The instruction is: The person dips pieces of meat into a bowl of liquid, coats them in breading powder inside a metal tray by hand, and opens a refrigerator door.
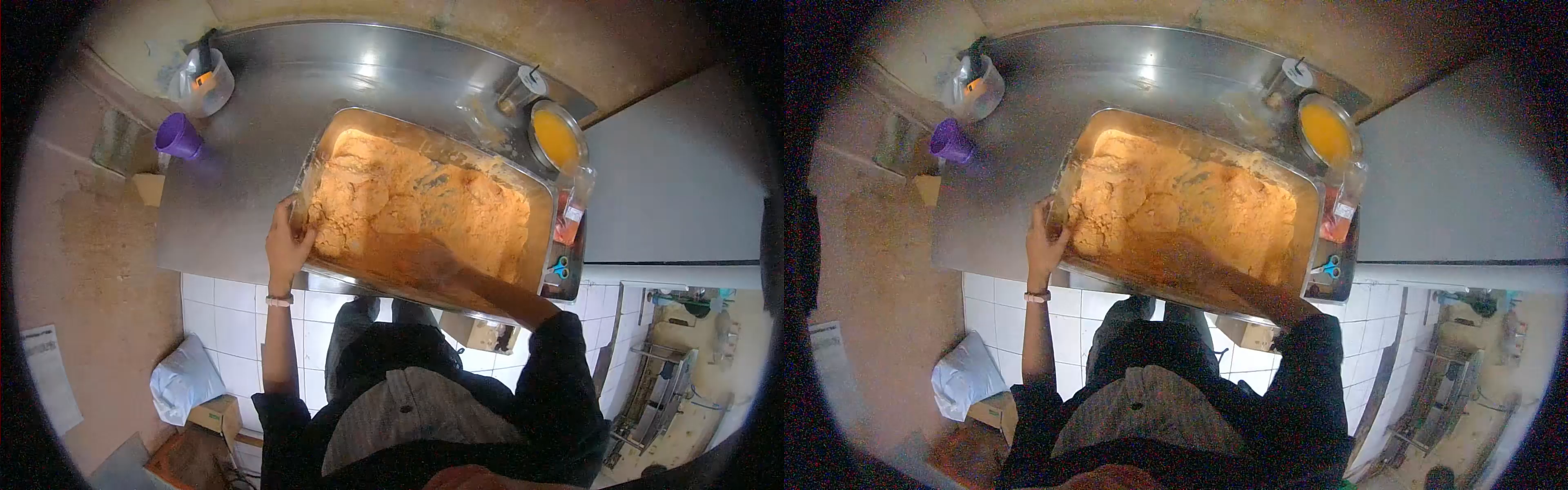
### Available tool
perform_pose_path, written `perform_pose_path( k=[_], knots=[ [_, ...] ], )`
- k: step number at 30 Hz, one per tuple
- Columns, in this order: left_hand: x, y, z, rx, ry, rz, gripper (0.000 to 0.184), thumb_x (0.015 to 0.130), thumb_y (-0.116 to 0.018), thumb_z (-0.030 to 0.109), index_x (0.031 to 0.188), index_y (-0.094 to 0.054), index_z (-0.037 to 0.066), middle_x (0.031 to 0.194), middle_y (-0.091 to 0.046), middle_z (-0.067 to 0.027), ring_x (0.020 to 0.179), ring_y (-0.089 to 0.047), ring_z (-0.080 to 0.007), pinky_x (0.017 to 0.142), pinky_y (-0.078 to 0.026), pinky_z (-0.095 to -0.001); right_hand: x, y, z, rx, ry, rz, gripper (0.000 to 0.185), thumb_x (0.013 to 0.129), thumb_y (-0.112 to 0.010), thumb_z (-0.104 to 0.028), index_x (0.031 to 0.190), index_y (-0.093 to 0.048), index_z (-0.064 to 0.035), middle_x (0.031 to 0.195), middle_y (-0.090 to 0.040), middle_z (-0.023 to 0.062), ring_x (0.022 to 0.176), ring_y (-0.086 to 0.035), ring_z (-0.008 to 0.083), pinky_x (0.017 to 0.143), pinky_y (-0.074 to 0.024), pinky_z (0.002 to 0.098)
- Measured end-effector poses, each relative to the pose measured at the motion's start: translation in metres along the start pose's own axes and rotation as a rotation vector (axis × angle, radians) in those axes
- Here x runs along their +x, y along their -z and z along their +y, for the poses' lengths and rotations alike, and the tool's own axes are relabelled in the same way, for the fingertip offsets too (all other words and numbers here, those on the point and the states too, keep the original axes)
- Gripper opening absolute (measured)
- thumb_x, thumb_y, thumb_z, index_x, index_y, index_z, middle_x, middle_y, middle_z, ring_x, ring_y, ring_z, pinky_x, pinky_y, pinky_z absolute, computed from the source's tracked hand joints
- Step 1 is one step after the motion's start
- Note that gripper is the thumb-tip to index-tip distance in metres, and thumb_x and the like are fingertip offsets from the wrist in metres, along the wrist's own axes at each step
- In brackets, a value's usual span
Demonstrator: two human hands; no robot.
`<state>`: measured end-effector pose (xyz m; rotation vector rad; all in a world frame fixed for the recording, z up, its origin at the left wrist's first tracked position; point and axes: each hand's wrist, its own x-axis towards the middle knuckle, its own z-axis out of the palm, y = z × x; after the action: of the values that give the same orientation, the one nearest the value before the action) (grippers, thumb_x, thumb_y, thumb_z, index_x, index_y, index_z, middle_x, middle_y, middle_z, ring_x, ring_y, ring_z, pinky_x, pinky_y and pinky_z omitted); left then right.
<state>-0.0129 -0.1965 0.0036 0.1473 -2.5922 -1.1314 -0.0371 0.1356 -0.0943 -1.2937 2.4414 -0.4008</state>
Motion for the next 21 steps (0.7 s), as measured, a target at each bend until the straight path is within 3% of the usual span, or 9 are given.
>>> perform_pose_path(
  k=[4,11,14,21],
  knots=[
    [0.0,0.003,0.008,0.01,0.04,-0.034,0.059,0.075,-0.07,0.017,0.127,-0.044,0.011,0.123,-0.057,-0.0157,0.108,-0.057,-0.0365,0.087,-0.048,-0.0406,-0.044,0.008,0.032,-0.038,-0.078,0.021,0.045,0.09,-0.052,-0.033,0.125,-0.051,-0.0045,0.106,-0.061,0.0157,0.093,-0.061,0.0259,0.077,-0.0532,0.0388],
    [0.001,0.001,0.004,-0.014,-0.064,0.0,0.058,0.075,-0.071,0.018,0.127,-0.045,0.012,0.122,-0.057,-0.0169,0.108,-0.058,-0.036,0.086,-0.048,-0.0401,0.063,0.023,0.024,0.08,-0.325,0.383,0.049,0.09,-0.052,-0.038,0.126,-0.05,-0.0047,0.107,-0.061,0.0158,0.094,-0.061,0.0268,0.077,-0.053,0.0397],
    [0.001,0.001,0.002,-0.026,0.047,-0.029,0.057,0.075,-0.07,0.019,0.126,-0.045,0.011,0.12,-0.058,-0.0172,0.108,-0.058,-0.036,0.086,-0.048,-0.0404,0.082,0.024,0.004,0.0,-0.394,0.476,0.05,0.09,-0.052,-0.04,0.126,-0.05,-0.0048,0.108,-0.061,0.0158,0.094,-0.06,0.0273,0.077,-0.0529,0.0401],
    [-0.003,-0.001,0.001,-0.022,0.042,-0.017,0.057,0.076,-0.07,0.018,0.126,-0.045,0.01,0.119,-0.058,-0.017,0.107,-0.057,-0.037,0.086,-0.048,-0.0409,0.06,0.016,-0.009,-0.097,-0.331,0.296,0.054,0.09,-0.052,-0.045,0.127,-0.05,-0.0051,0.109,-0.06,0.0159,0.095,-0.06,0.0282,0.077,-0.0528,0.041]
  ],
)
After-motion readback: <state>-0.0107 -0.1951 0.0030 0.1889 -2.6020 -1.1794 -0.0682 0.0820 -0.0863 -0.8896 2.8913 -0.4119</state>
